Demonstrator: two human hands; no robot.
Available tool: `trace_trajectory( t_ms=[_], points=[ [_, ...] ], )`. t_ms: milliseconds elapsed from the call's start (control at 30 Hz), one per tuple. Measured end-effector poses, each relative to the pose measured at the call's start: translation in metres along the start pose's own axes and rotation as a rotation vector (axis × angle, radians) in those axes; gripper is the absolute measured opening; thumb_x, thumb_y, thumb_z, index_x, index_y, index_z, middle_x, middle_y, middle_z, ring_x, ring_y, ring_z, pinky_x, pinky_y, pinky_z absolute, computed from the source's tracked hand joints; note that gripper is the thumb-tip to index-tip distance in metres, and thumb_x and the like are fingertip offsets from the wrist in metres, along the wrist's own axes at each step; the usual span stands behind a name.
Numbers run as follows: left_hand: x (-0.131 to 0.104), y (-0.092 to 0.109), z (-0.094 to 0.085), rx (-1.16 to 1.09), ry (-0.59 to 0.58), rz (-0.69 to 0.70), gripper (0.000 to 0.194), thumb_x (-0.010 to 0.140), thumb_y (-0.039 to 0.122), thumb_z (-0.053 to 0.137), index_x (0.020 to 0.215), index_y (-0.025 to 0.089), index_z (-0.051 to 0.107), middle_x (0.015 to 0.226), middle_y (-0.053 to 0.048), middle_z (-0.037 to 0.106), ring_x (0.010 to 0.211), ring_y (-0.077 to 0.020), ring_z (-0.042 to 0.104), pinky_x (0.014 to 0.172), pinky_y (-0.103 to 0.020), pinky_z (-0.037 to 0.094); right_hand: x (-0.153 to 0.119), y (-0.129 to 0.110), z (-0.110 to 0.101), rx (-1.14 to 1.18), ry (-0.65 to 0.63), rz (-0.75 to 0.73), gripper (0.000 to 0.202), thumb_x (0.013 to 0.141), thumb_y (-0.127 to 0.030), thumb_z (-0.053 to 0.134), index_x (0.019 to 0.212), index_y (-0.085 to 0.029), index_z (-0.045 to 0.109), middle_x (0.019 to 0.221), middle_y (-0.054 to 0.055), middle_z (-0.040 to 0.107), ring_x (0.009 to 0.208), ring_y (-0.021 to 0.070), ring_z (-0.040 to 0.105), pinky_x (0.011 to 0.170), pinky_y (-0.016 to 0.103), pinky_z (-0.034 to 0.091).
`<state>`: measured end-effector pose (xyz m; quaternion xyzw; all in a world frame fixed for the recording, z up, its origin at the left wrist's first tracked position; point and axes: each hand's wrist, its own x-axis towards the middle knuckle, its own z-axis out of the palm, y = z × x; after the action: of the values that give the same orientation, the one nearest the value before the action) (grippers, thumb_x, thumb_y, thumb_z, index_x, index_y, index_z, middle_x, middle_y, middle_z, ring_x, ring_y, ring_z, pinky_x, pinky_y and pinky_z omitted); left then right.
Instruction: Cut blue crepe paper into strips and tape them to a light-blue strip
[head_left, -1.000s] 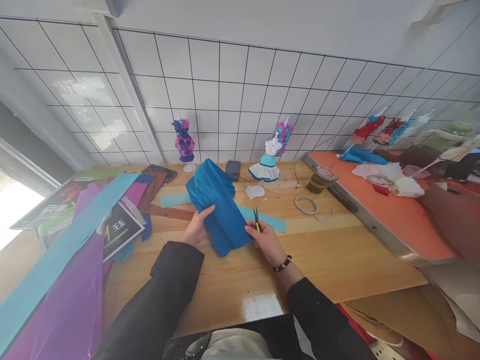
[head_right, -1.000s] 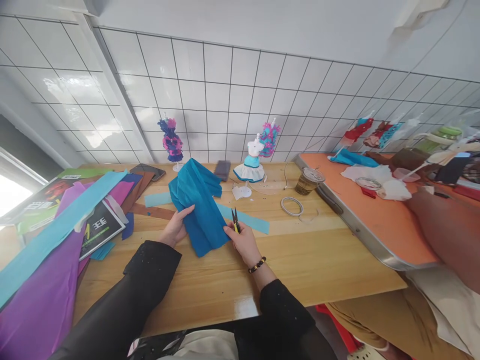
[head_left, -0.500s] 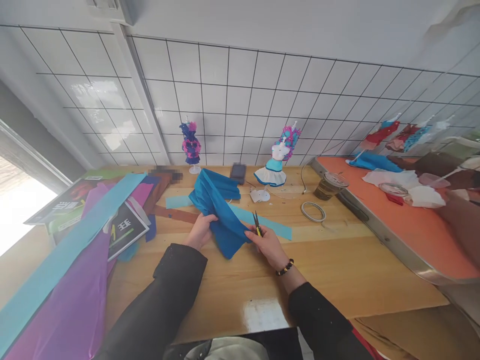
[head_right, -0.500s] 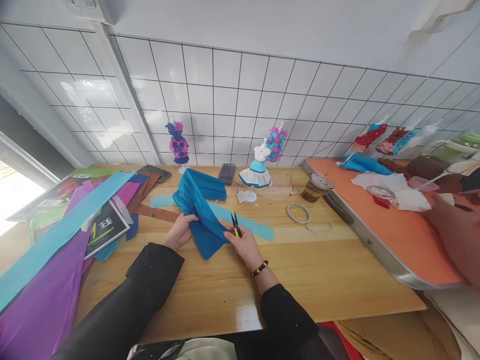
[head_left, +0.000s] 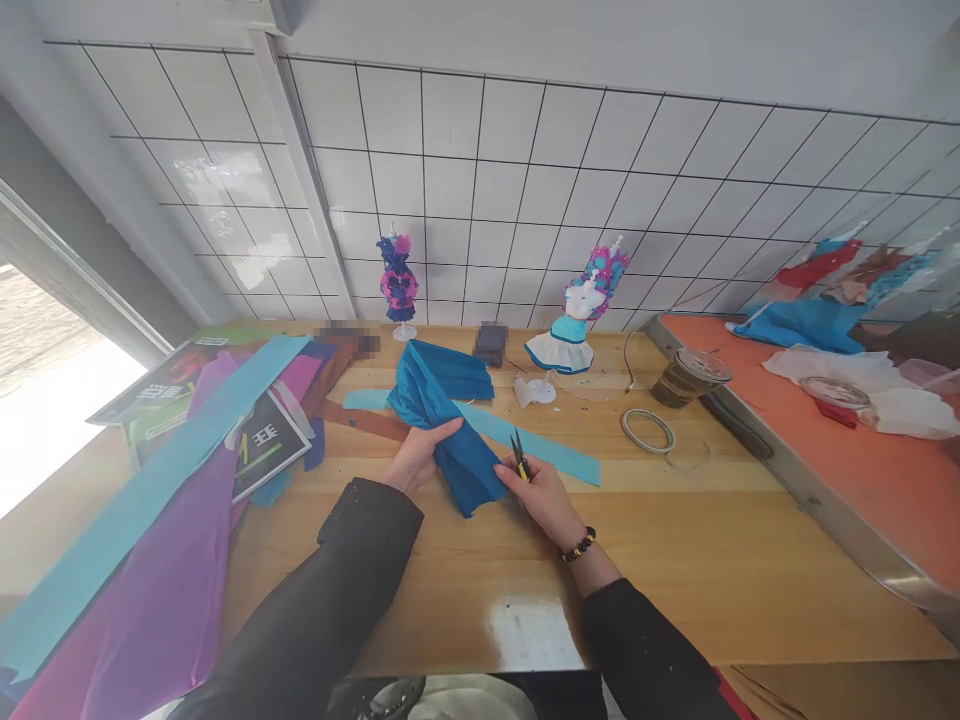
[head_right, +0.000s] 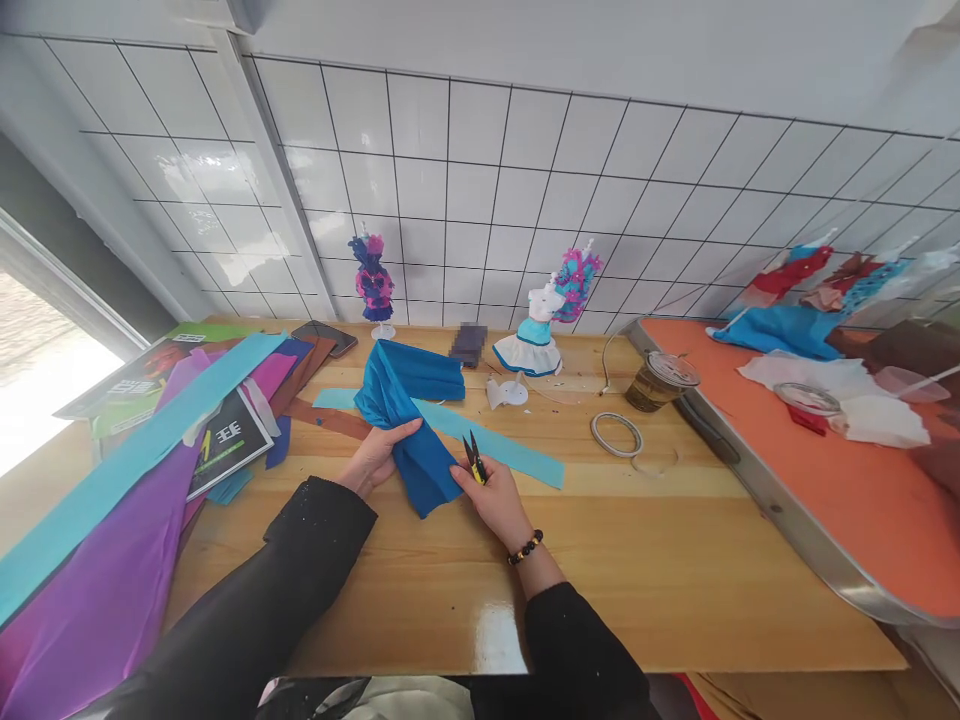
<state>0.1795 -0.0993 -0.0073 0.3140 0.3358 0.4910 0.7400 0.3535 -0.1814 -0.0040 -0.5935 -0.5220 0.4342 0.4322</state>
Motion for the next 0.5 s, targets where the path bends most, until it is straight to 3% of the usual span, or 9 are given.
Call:
trace_trajectory(
  t_ms=[233,400,500],
  points=[
    [0.0044,-0.0028,0.0038,-0.047,0.142,0.0,0.029,0.059,0.023,0.076,0.084,0.017,0.063,0.08,-0.004,0.069,0.073,-0.0194,0.064,0.073,-0.034,0.051,-0.0018,-0.0029,0.002,-0.035,-0.012,0.034,0.034,0.069,-0.049,0.06,0.073,-0.016,0.057,0.053,-0.003,0.048,0.043,0.0083,0.036,0.041,0.022,0.027],
    [0.0034,-0.0018,0.0055,-0.014,0.139,0.011,0.033,0.059,0.026,0.076,0.088,0.016,0.065,0.08,-0.004,0.069,0.071,-0.0173,0.064,0.075,-0.032,0.051,0.0001,-0.0017,0.001,0.004,0.044,0.005,0.035,0.064,-0.044,0.065,0.083,-0.015,0.06,0.071,0.001,0.06,0.063,0.0141,0.052,0.057,0.025,0.041],
    [0.0032,-0.0006,0.0066,-0.002,0.108,0.005,0.032,0.06,0.027,0.076,0.087,0.014,0.067,0.081,-0.005,0.069,0.071,-0.0158,0.063,0.075,-0.03,0.051,0.0002,-0.0007,0.0001,0.024,0.048,-0.003,0.035,0.064,-0.043,0.066,0.084,-0.015,0.061,0.075,0.002,0.063,0.067,0.0155,0.054,0.061,0.027,0.043]
  ],
)
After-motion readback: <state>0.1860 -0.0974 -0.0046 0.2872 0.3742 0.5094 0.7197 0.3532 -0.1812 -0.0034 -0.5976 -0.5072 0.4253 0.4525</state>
